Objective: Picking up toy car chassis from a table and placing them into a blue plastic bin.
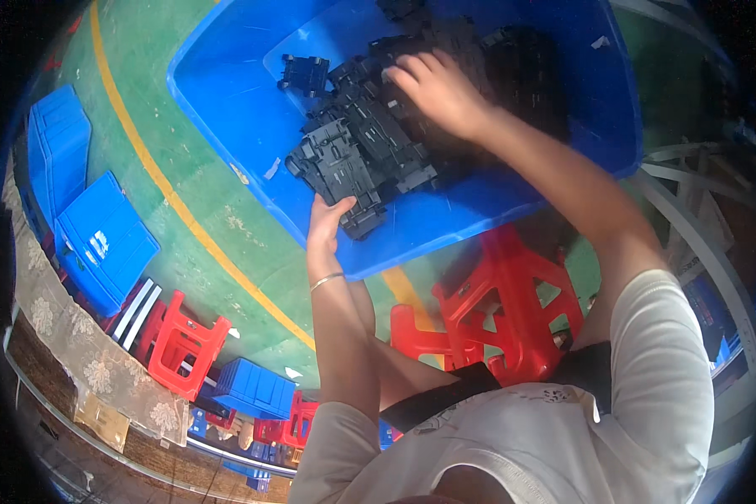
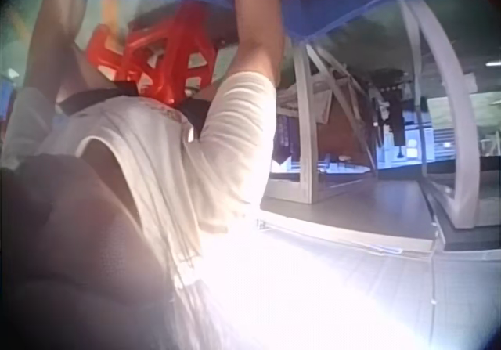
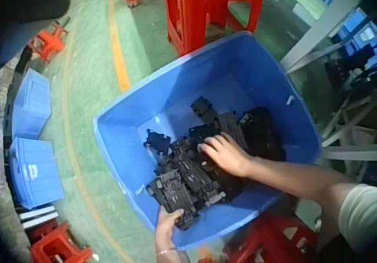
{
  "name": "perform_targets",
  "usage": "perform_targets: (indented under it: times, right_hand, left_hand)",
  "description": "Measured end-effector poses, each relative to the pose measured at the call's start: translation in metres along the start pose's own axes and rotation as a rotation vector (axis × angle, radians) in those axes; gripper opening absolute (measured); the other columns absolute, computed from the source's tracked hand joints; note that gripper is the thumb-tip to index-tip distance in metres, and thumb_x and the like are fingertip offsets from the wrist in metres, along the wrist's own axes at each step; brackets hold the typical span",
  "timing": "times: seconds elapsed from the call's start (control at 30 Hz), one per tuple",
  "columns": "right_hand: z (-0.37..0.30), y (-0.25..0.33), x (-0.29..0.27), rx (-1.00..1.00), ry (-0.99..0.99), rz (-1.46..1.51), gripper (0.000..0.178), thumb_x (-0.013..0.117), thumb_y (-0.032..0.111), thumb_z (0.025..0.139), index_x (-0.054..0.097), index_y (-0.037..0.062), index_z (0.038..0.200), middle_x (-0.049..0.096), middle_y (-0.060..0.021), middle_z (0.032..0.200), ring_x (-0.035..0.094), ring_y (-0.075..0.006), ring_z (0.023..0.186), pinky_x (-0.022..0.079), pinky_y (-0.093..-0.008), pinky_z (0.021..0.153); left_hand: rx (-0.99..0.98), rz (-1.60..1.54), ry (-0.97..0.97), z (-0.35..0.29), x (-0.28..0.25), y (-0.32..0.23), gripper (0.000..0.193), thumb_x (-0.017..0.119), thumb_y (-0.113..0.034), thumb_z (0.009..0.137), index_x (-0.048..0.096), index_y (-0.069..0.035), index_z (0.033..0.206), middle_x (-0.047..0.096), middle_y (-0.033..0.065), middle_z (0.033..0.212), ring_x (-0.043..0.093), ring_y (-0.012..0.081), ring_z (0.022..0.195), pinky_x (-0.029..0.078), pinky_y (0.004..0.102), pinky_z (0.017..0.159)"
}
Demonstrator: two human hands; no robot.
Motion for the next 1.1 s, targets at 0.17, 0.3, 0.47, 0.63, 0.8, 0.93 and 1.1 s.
perform_targets:
  times: [0.17, 0.3, 0.47, 0.63, 0.8, 0.93, 1.1]
  right_hand:
    - [-0.059, 0.033, -0.011, -0.048, -0.113, 0.006, 0.033, 0.046, 0.01, 0.065, 0.045, 0.0096, 0.098, 0.043, -0.0118, 0.104, 0.041, -0.0271, 0.097, 0.033, -0.0414, 0.082]
    - [-0.089, 0.054, -0.007, -0.051, 0.036, -0.008, 0.03, 0.046, 0.014, 0.066, 0.045, 0.0115, 0.096, 0.042, -0.0096, 0.103, 0.04, -0.0255, 0.097, 0.035, -0.0374, 0.076]
    - [-0.101, 0.061, -0.002, -0.022, 0.372, -0.059, 0.033, 0.046, 0.011, 0.067, 0.048, 0.0106, 0.099, 0.043, -0.0101, 0.101, 0.043, -0.0215, 0.09, 0.039, -0.0305, 0.07]
    - [-0.088, 0.064, -0.03, -0.06, 0.625, -0.018, 0.031, 0.052, 0.013, 0.064, 0.049, 0.0091, 0.094, 0.049, -0.0066, 0.085, 0.049, -0.0204, 0.081, 0.042, -0.0296, 0.062]
    - [0.002, -0.018, -0.029, 0.108, 0.058, 0.416, 0.022, 0.055, 0.009, 0.066, 0.05, 0.004, 0.087, 0.051, -0.0129, 0.081, 0.051, -0.0282, 0.077, 0.042, -0.0325, 0.067]
    - [0.051, -0.142, 0.003, 0.347, -0.093, 0.05, 0.049, 0.048, 0.046, 0.072, 0.047, 0.0083, 0.103, 0.049, -0.0134, 0.102, 0.045, -0.0234, 0.095, 0.036, -0.0349, 0.077]
    - [0.051, -0.092, 0.015, 0.185, 0.606, 0.341, 0.034, 0.057, 0.026, 0.069, 0.05, 0.0073, 0.096, 0.052, -0.0106, 0.093, 0.047, -0.028, 0.089, 0.039, -0.0322, 0.074]
  left_hand:
    - [-0.078, 0.009, -0.051, 0.016, -0.005, 0.012, 0.059, 0.062, -0.001, 0.058, 0.034, 0.001, 0.11, 0.048, 0.0119, 0.103, 0.047, 0.0222, 0.092, 0.036, 0.0289, 0.081]
    - [-0.028, 0.147, -0.186, 0.009, 0.002, 0.005, 0.057, 0.063, -0.006, 0.059, 0.035, 0.003, 0.108, 0.047, 0.0138, 0.105, 0.046, 0.0244, 0.094, 0.034, 0.0313, 0.082]
    - [-0.047, 0.891, -0.348, -0.006, 0.006, -0.022, 0.046, 0.062, -0.022, 0.064, 0.042, 0.001, 0.098, 0.053, 0.02, 0.09, 0.052, 0.0311, 0.085, 0.041, 0.0355, 0.073]
    - [0.522, 0.8, -0.393, 0.003, 0.035, -0.092, 0.018, 0.054, -0.018, 0.069, 0.049, -0.003, 0.08, 0.054, 0.0122, 0.077, 0.052, 0.0296, 0.072, 0.041, 0.036, 0.063]
    - [0.921, 0.917, -0.129, 0.092, 0.061, -0.117, 0.027, 0.054, -0.02, 0.071, 0.051, -0.006, 0.093, 0.051, 0.0126, 0.095, 0.046, 0.0289, 0.091, 0.038, 0.0345, 0.076]
    - [0.838, 0.974, -0.052, 0.137, 0.095, -0.12, 0.037, 0.048, -0.032, 0.075, 0.048, -0.009, 0.104, 0.047, 0.0133, 0.107, 0.043, 0.0285, 0.098, 0.036, 0.034, 0.082]
    - [0.732, 1.097, -0.121, 0.09, 0.078, -0.114, 0.028, 0.045, -0.032, 0.077, 0.057, -0.007, 0.082, 0.057, 0.0134, 0.079, 0.052, 0.0283, 0.077, 0.041, 0.0359, 0.066]
Point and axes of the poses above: each hand's wrist, its own z-axis towards the middle knuckle, its own x-axis out of the palm, y = z × x, the point moved 1 cm from there along z, towards the middle knuckle
